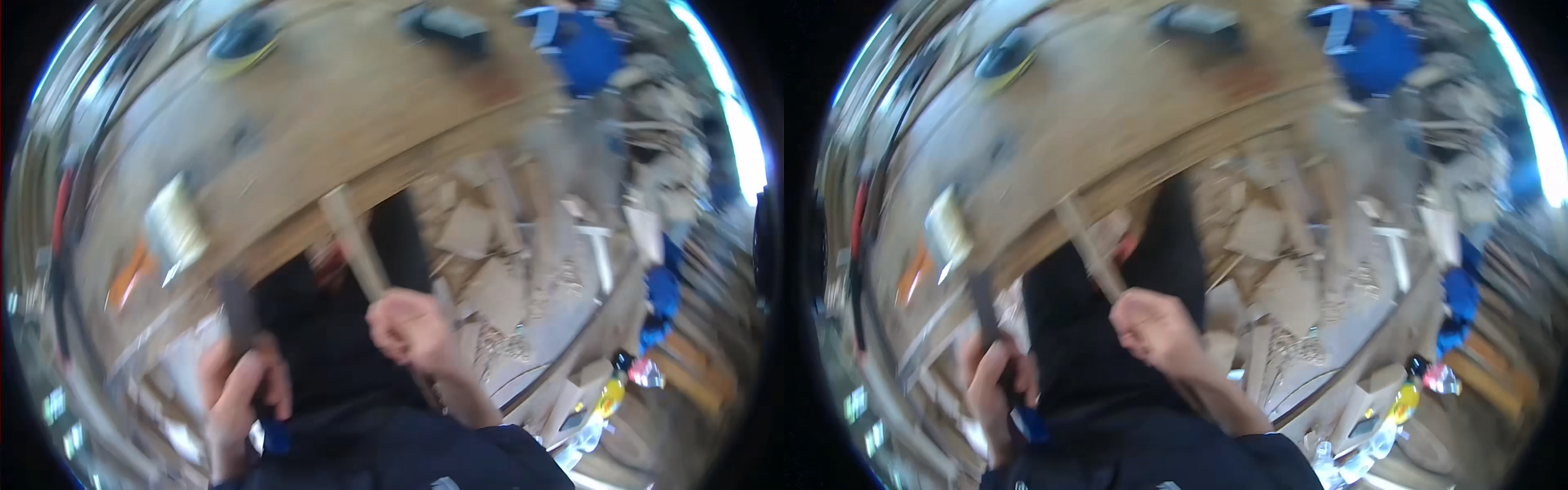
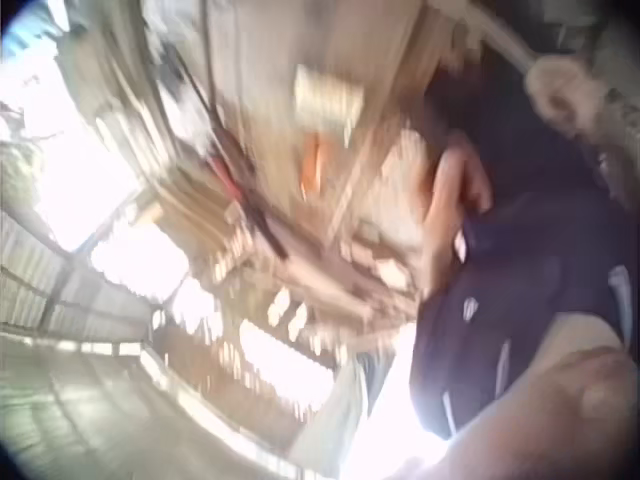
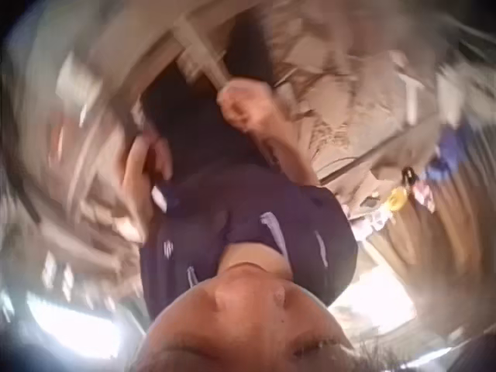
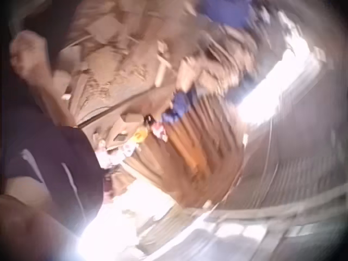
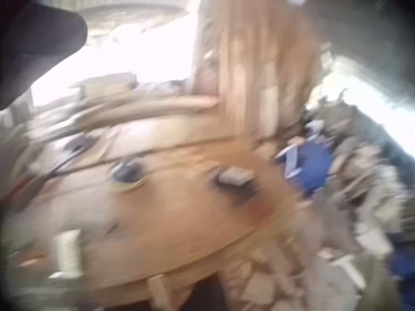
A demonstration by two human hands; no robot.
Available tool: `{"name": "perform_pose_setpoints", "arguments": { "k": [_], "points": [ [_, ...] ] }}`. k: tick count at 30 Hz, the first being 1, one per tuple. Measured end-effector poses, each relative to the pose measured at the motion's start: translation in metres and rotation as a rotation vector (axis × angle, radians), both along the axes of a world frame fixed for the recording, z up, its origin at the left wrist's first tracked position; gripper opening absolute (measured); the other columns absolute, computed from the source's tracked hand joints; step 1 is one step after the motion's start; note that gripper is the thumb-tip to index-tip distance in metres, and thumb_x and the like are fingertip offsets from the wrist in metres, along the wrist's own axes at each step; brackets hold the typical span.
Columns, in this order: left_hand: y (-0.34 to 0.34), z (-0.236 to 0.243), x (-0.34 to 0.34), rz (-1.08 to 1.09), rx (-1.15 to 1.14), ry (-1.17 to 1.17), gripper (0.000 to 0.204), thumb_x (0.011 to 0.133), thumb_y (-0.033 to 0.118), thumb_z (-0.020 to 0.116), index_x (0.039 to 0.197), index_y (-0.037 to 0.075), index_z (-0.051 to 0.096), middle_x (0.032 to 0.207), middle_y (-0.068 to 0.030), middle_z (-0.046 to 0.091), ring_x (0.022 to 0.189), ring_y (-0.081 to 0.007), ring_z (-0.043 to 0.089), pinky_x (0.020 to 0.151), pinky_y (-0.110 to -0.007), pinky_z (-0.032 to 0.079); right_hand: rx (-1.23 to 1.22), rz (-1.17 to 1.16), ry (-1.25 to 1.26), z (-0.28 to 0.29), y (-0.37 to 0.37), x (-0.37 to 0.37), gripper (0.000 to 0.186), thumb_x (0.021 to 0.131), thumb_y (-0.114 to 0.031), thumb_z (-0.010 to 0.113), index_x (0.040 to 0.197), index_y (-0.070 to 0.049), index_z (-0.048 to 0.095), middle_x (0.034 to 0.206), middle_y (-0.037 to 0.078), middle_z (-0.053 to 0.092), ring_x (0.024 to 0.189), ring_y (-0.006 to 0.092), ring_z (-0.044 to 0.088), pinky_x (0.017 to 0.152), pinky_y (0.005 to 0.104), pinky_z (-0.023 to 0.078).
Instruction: Using a hand chisel to shape and shave a wooden peg on a workbench.
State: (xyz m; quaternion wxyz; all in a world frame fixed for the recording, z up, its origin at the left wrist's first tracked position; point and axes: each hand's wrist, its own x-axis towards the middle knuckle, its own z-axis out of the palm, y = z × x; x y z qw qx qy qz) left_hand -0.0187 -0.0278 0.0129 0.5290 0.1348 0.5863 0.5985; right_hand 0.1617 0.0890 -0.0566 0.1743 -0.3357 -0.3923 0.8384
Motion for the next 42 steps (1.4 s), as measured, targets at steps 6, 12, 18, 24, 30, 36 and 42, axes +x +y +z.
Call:
{"name": "perform_pose_setpoints", "arguments": {
  "k": [6,12,18,24,30,36,42],
  "points": [
    [0.026,0.002,-0.016,0.017,0.296,0.147,0.021,0.088,0.016,0.057,0.099,-0.001,0.052,0.055,-0.0048,0.046,0.038,-0.0107,0.039,0.032,-0.023,0.033,0.503,0.239,0.173,0.020,0.003,-0.008,0.035,0.095,-0.028,0.044,0.071,-0.003,0.048,0.061,0.000,0.046,0.057,0.0087,0.041,0.053,0.0250,0.035],
    [0.050,0.009,-0.004,0.066,0.420,0.115,0.013,0.090,0.011,0.052,0.096,-0.001,0.054,0.059,-0.0056,0.049,0.037,-0.0092,0.037,0.033,-0.023,0.032,0.705,0.121,0.080,0.031,-0.003,0.002,0.039,0.096,-0.031,0.041,0.071,-0.002,0.043,0.055,0.006,0.038,0.051,0.0143,0.035,0.051,0.0286,0.032],
    [0.050,0.006,-0.007,0.024,0.390,0.130,0.017,0.090,0.013,0.053,0.100,-0.001,0.056,0.063,-0.0050,0.052,0.037,-0.0081,0.039,0.032,-0.022,0.031,0.760,0.115,0.084,0.018,-0.003,-0.011,0.040,0.097,-0.032,0.040,0.074,0.000,0.046,0.056,0.010,0.040,0.052,0.0174,0.037,0.053,0.0306,0.034],
    [0.052,0.002,-0.013,0.114,0.337,0.220,0.017,0.090,0.016,0.055,0.094,0.000,0.057,0.060,-0.0047,0.052,0.037,-0.0076,0.037,0.033,-0.021,0.030,0.798,0.119,0.062,0.012,0.002,-0.019,0.041,0.096,-0.033,0.040,0.074,0.000,0.046,0.056,0.010,0.042,0.052,0.0190,0.039,0.054,0.0307,0.035],
    [0.052,-0.007,-0.015,0.095,0.345,0.263,0.012,0.089,0.013,0.057,0.089,0.000,0.057,0.059,-0.0031,0.049,0.038,-0.0061,0.036,0.034,-0.020,0.030,0.764,0.135,0.099,0.017,0.007,-0.024,0.040,0.095,-0.035,0.043,0.076,-0.001,0.050,0.060,0.008,0.049,0.055,0.0176,0.045,0.056,0.0293,0.037],
    [0.055,-0.020,-0.005,0.000,0.265,0.390,0.008,0.084,0.005,0.063,0.086,-0.001,0.059,0.058,-0.0005,0.049,0.040,-0.0040,0.036,0.036,-0.019,0.028,0.729,-0.085,0.084,0.030,0.001,-0.039,0.035,0.095,-0.033,0.045,0.082,-0.001,0.052,0.066,0.009,0.052,0.062,0.0157,0.046,0.059,0.0290,0.038],
    [0.056,-0.033,-0.010,-0.018,0.371,0.401,0.018,0.087,0.015,0.061,0.091,-0.002,0.059,0.054,-0.0004,0.048,0.039,-0.0039,0.036,0.035,-0.019,0.028,0.681,0.053,0.200,0.024,0.016,-0.042,0.042,0.097,-0.037,0.037,0.073,-0.002,0.043,0.061,0.003,0.039,0.056,0.0116,0.037,0.054,0.0268,0.032]
  ]
}}
